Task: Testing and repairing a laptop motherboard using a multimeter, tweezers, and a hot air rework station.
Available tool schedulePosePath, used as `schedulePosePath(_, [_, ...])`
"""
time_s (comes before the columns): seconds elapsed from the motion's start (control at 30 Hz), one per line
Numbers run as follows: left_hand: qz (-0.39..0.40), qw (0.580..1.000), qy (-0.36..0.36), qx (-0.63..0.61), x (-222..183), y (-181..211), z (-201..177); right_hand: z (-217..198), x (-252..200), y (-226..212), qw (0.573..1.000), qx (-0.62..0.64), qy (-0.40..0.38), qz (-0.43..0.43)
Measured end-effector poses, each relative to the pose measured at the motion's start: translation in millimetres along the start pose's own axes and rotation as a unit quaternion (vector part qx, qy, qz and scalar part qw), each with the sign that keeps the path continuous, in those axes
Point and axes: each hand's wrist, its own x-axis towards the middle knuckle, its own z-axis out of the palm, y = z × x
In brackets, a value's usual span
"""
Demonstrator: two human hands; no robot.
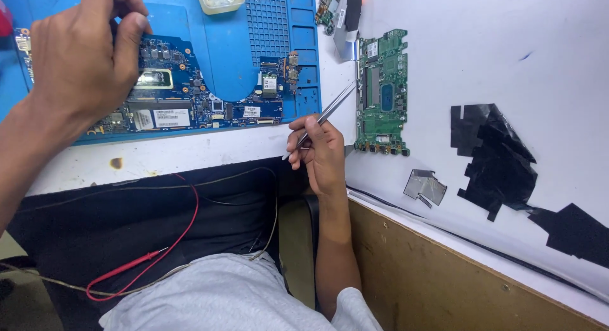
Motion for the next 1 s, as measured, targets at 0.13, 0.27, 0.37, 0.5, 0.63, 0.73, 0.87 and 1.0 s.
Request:
schedulePosePath(0.13, [0.007, 1.0, 0.004, -0.001, 0, 0, 0, 3, 1, 3, 1.0, -0.013, -0.004, -0.011])
schedulePosePath(0.27, [0.006, 1.0, 0.005, -0.003, 0, 1, -1, 6, 3, 5, 0.999, -0.033, -0.006, -0.011])
schedulePosePath(0.37, [0.008, 1.0, 0.004, -0.006, 1, 2, -4, 7, 4, 9, 0.999, -0.035, -0.003, -0.017])
schedulePosePath(0.5, [0.01, 1.0, -0.005, 0.01, -1, 3, -9, 8, 4, 10, 0.999, -0.04, -0.009, -0.028])
schedulePosePath(0.63, [0.011, 1.0, -0.005, 0.007, 1, 10, -17, 7, 5, 10, 0.999, -0.026, -0.004, -0.02])
schedulePosePath(0.73, [-0.005, 1.0, -0.008, 0.002, 3, 18, -25, 6, 5, 11, 0.999, -0.022, -0.006, -0.025])
schedulePosePath(0.87, [0.003, 0.999, 0.013, -0.042, 4, 30, -41, 7, 5, 7, 0.999, -0.03, -0.001, -0.015])
schedulePosePath(1.0, [-0.01, 0.995, 0.01, -0.095, 4, 44, -58, 1, 7, 8, 0.999, 0.03, -0.01, 0.012])
